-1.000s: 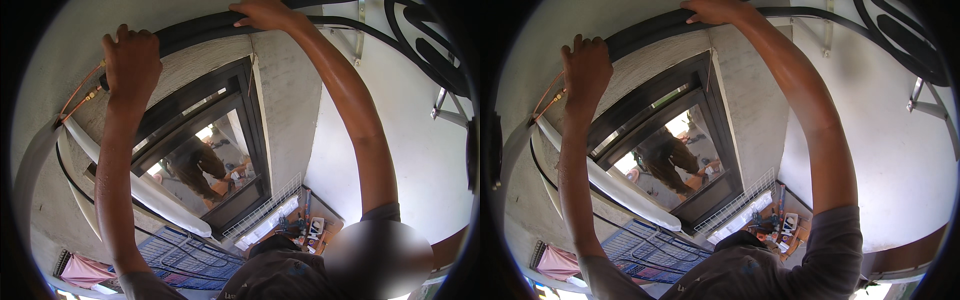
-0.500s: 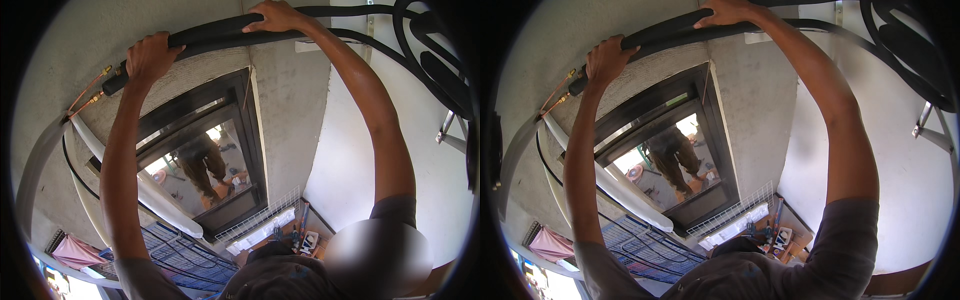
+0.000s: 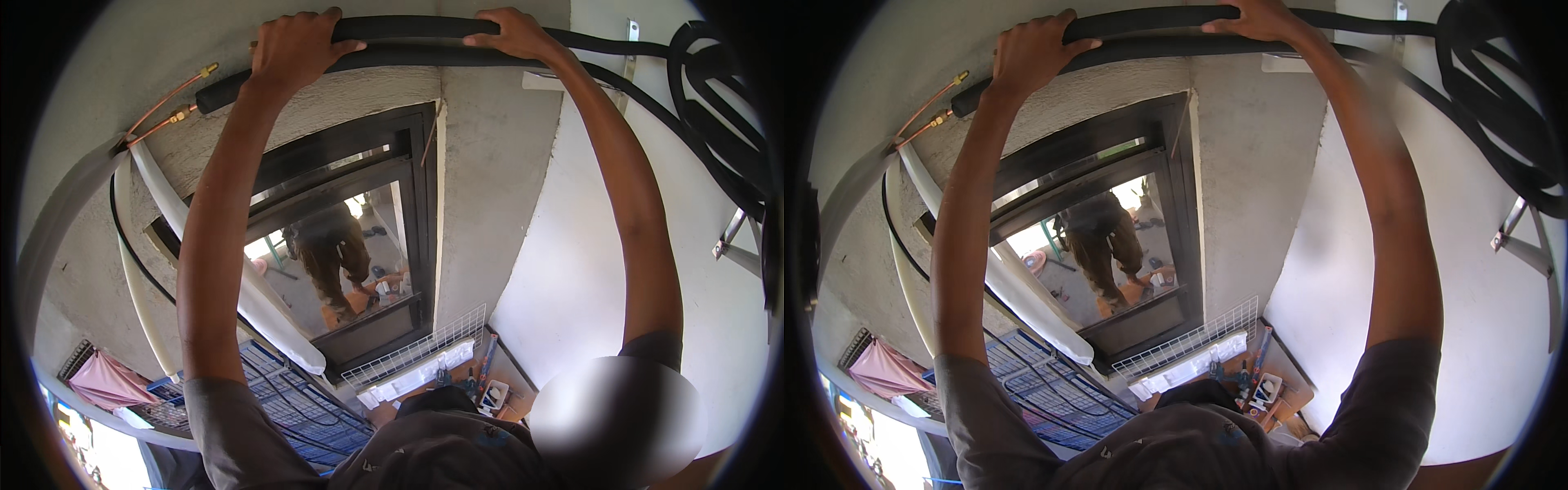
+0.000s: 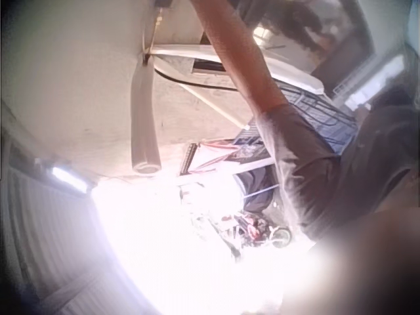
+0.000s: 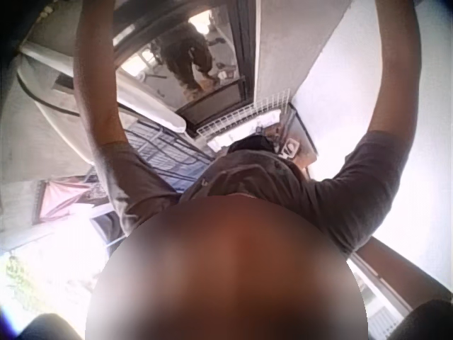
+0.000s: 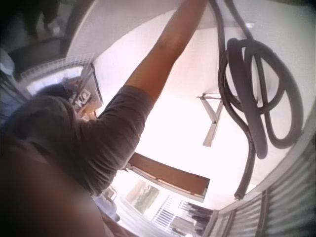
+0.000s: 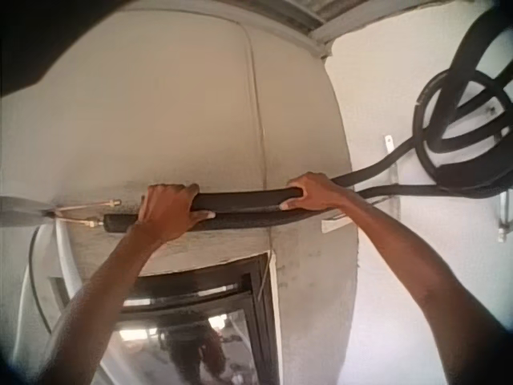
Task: The person connects copper pipes to a wall-mounted fixture using two wrenches, then wraps a black insulated hose around the pipes and secures it to metal brackets. The person uses both hands to tighten fittings and position the hose.
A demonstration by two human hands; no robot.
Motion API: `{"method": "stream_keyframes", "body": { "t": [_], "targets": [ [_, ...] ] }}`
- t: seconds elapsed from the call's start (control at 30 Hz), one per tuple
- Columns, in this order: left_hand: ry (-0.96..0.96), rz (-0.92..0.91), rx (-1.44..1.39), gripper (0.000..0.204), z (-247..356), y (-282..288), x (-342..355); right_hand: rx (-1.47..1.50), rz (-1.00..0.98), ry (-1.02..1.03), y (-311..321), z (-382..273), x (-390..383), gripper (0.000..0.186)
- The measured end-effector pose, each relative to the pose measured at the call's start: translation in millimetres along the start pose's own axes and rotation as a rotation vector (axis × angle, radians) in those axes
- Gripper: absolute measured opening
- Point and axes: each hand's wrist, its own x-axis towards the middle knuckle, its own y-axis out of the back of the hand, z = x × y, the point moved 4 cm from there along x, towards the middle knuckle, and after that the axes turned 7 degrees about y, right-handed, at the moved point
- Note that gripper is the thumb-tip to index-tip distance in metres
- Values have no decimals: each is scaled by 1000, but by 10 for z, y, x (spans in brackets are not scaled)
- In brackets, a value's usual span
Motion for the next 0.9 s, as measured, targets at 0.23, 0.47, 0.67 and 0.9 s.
{"method": "stream_keyframes", "body": {
  "t": [0.23, 0.47, 0.67, 0.9],
  "targets": [
    [155, -24, 89, 56, -289, 131, -121, -25, 273, 245, 434, -1282, 133, 71],
    [-42, 169, -17, 61, -581, 511, -531, 236, 227, 395, 427, -2560, 777, 49],
    [-82, 46, -439, 35, -1185, 651, -726, 149, 408, 347, 441, -2558, 755, 46],
    [-137, 3, -543, 22, -1134, 637, -684, 166, 762, 555, 517, -3077, 755, 49]
  ]
}}
